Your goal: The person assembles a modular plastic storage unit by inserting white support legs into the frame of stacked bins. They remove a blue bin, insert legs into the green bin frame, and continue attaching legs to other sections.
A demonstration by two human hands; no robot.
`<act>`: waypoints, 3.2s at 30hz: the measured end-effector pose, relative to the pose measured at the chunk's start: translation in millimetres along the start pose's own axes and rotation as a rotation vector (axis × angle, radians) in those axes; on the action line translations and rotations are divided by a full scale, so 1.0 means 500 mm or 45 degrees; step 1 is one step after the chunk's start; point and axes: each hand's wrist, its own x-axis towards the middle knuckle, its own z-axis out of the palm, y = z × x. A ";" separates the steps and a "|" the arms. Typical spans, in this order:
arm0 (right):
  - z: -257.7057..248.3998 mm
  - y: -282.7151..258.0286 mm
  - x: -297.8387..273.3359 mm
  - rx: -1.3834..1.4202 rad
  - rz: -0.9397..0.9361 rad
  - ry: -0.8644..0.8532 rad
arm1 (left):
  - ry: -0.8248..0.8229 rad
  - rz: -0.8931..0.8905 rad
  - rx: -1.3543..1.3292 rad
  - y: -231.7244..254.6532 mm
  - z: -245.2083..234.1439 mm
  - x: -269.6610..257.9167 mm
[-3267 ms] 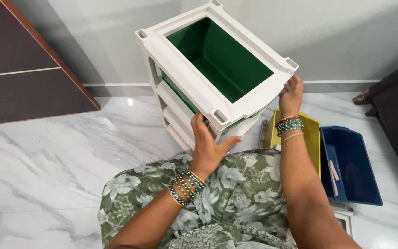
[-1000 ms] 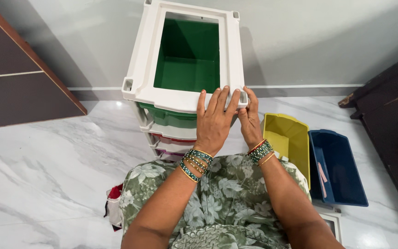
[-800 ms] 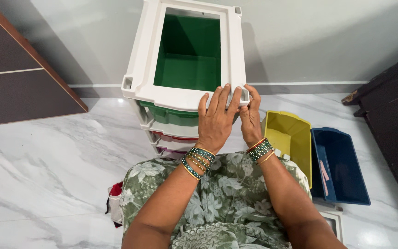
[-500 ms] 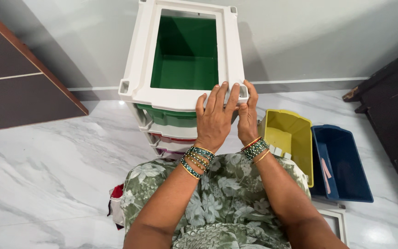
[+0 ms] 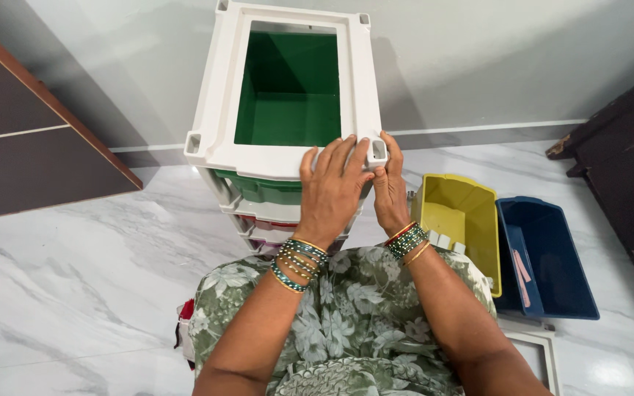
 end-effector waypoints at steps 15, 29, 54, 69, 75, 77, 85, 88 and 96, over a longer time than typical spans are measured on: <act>0.000 -0.013 0.015 0.090 0.173 -0.061 | 0.546 -1.047 -0.394 -0.293 -0.143 -0.001; 0.004 0.002 0.029 0.207 0.180 0.124 | 0.471 -1.159 -0.509 -0.255 -0.146 0.010; -0.015 0.027 0.047 0.438 0.013 0.069 | 0.678 -0.793 -0.570 -0.180 -0.190 -0.002; -0.041 0.106 0.044 1.174 0.054 0.222 | 0.698 -0.588 -0.743 -0.126 -0.167 -0.007; -0.091 0.016 0.007 1.302 0.008 0.280 | 0.607 -0.476 -0.895 -0.069 -0.136 -0.010; -0.107 -0.015 -0.016 1.372 0.009 0.328 | 0.573 -0.443 -0.958 -0.046 -0.125 -0.010; -0.237 -0.013 -0.206 1.444 0.356 0.483 | 0.293 -0.306 -1.085 0.074 -0.073 -0.029; -0.313 0.040 -0.344 1.499 0.479 0.555 | 0.042 -0.202 -1.019 0.136 -0.044 -0.058; -0.478 0.047 -0.743 1.354 0.636 0.947 | -0.545 0.034 -1.163 0.338 0.036 -0.165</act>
